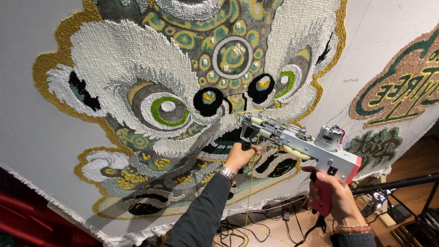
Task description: The person uses a tufting gun to apply yarn into a stretched fabric canvas, creating a detailed design of a stylized lion head. The person holds the gun with the right hand and guides the yarn with the left hand while working on the eye and facial details.
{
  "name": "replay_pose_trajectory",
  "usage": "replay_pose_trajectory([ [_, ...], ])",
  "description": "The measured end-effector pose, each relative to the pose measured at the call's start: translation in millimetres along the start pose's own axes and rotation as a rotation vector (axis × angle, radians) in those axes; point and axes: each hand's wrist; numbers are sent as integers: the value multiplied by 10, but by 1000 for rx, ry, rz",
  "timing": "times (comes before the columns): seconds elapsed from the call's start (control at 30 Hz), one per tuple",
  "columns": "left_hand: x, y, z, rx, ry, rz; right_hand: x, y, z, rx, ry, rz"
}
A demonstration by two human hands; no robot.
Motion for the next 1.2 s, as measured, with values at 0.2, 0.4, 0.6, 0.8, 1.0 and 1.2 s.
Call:
replay_pose_trajectory([
  [0.2,120,-116,-154,56,61,-49,-74,-84,184,-37,-12,51],
  [0.4,209,-242,-283,9,25,-46,-232,-129,225,-49,-16,57],
  [0.6,212,-259,-322,23,-20,-44,-301,-63,224,-43,-8,79],
  [0.8,221,-163,-191,55,-72,-7,-360,-44,135,-90,-22,57],
  [1.0,272,-177,-123,51,-58,-14,-423,-76,151,-69,2,115],
  [1.2,245,-130,-153,17,-56,-19,-357,-11,185,-49,13,47],
])
Point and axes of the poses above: each hand's wrist, its own y-axis away from the middle knuckle, its own x-axis out of the back of the hand, z = x × y, and after that the axes turned 15 degrees about -y, right-handed
